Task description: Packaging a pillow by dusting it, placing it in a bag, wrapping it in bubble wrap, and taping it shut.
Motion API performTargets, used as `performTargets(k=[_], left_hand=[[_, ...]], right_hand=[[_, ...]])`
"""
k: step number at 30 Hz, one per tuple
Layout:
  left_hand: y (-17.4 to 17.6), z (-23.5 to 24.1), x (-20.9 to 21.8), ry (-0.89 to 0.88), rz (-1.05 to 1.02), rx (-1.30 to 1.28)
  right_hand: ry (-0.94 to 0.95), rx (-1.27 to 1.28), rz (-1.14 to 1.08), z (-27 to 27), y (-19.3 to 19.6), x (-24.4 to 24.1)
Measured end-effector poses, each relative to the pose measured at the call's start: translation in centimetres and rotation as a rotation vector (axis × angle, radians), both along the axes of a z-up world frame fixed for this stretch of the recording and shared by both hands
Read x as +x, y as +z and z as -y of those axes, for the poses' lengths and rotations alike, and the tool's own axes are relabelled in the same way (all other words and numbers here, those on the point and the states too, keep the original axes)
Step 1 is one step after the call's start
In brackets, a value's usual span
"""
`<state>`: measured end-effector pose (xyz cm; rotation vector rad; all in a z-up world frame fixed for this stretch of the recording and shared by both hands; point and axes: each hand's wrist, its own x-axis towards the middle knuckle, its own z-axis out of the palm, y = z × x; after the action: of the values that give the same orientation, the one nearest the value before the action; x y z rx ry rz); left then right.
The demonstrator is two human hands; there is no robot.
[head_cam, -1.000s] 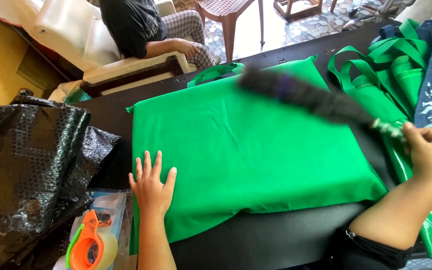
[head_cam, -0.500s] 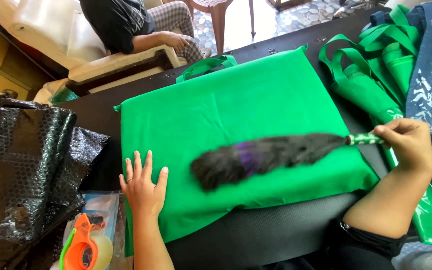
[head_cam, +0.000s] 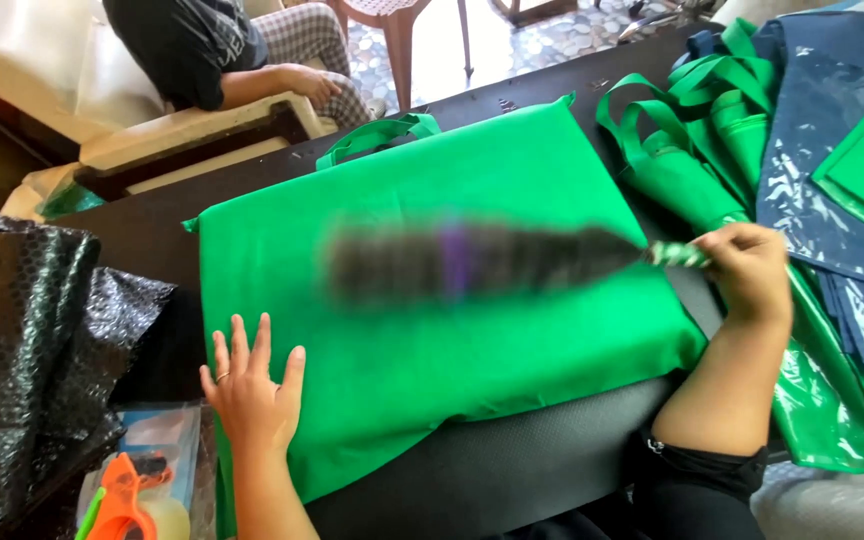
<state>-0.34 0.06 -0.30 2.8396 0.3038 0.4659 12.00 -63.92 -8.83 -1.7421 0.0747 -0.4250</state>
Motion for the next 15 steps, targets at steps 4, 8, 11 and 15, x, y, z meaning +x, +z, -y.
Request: performTargets(k=[4,8,11,15], left_hand=[[0.0,0.1,0.0,-0.005,0.002,0.017],[-0.1,0.1,0.0,0.0,0.008,0.015],[-0.2,0.0,0.0,0.0,0.009,0.009],[-0.2,0.0,0.0,-0.003,0.006,0.019]], right_hand=[[0.129,-0.071,-0.056,-2.1,3.0,-0.9],[-0.17,0.012,-0.1,-3.3,3.9,-0.3],[-0.307,0.114,0.003,-2.2,1.9,1.0],[-0.222,0.196,0.075,-1.0,0.8,1.0]])
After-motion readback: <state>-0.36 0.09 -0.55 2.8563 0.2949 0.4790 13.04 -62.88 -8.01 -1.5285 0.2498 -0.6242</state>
